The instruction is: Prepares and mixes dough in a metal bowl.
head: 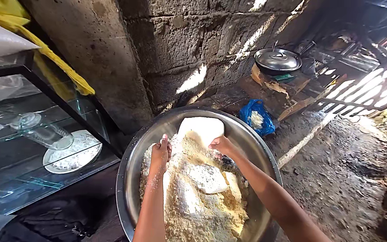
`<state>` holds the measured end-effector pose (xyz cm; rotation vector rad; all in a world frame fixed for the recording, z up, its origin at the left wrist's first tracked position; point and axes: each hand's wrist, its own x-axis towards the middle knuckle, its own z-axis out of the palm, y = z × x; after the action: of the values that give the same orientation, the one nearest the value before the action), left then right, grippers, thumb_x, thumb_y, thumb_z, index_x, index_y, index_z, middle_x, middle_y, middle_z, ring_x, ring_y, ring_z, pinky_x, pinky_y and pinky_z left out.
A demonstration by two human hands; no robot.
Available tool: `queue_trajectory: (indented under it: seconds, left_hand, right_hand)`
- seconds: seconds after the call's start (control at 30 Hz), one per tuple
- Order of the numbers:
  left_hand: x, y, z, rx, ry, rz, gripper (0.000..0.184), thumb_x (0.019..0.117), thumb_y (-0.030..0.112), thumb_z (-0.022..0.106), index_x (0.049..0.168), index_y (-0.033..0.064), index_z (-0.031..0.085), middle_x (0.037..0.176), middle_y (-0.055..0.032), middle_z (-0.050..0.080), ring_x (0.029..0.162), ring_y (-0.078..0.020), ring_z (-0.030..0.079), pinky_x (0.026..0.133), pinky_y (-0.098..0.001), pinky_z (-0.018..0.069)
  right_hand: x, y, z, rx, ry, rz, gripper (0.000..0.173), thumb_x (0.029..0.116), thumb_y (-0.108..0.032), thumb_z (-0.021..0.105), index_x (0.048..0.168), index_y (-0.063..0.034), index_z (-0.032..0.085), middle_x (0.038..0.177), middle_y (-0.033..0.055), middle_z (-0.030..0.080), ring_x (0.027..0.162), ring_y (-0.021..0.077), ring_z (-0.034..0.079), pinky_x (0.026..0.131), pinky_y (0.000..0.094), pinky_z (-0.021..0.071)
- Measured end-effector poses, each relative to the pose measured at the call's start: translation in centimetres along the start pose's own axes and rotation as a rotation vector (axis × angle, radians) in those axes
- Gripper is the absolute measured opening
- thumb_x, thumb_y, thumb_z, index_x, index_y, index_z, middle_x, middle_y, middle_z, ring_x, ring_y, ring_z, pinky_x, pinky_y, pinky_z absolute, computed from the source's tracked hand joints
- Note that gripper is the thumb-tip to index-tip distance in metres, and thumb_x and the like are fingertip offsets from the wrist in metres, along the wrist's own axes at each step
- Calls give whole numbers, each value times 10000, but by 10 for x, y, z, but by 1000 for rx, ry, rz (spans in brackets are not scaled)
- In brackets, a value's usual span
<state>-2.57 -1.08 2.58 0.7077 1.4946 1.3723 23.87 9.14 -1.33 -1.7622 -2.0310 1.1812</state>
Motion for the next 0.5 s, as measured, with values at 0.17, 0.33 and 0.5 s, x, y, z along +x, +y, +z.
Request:
queue_trajectory:
  seconds: [0.17, 0.33, 0.5]
  left_hand:
    - [4, -4, -8, 105, 42, 103, 276, 1104, 102, 394, 1239, -46, 583, 1023, -125, 674, 834, -138, 659, 768, -294, 546]
    - [17, -25, -1, 107, 8, -78, 405, 1098, 173, 453, 1449, -28, 465, 1493, -228, 479, 1379, -305, 464, 1118, -474, 391]
    - [23, -38, 16, -300, 129, -275, 473, 1105, 364, 421, 1356, -18, 540, 1245, -210, 625, 1113, -285, 622, 958, -483, 512]
  right_hand:
    - [28, 12, 34, -242, -53, 166, 619, 1022, -521, 550, 1255, 44, 654, 1269, 296, 635, 1226, 445, 596, 1046, 651, 425]
    - [16, -71, 89, -184, -115, 68, 677, 1072, -512, 404, 1510, 5, 430, 1545, 282, 417, 1434, 429, 418, 1153, 600, 367]
    - [-3, -120, 126, -104, -112, -250, 626, 869, -99, 706, 1454, -26, 494, 1392, 289, 523, 1281, 437, 532, 1041, 579, 470]
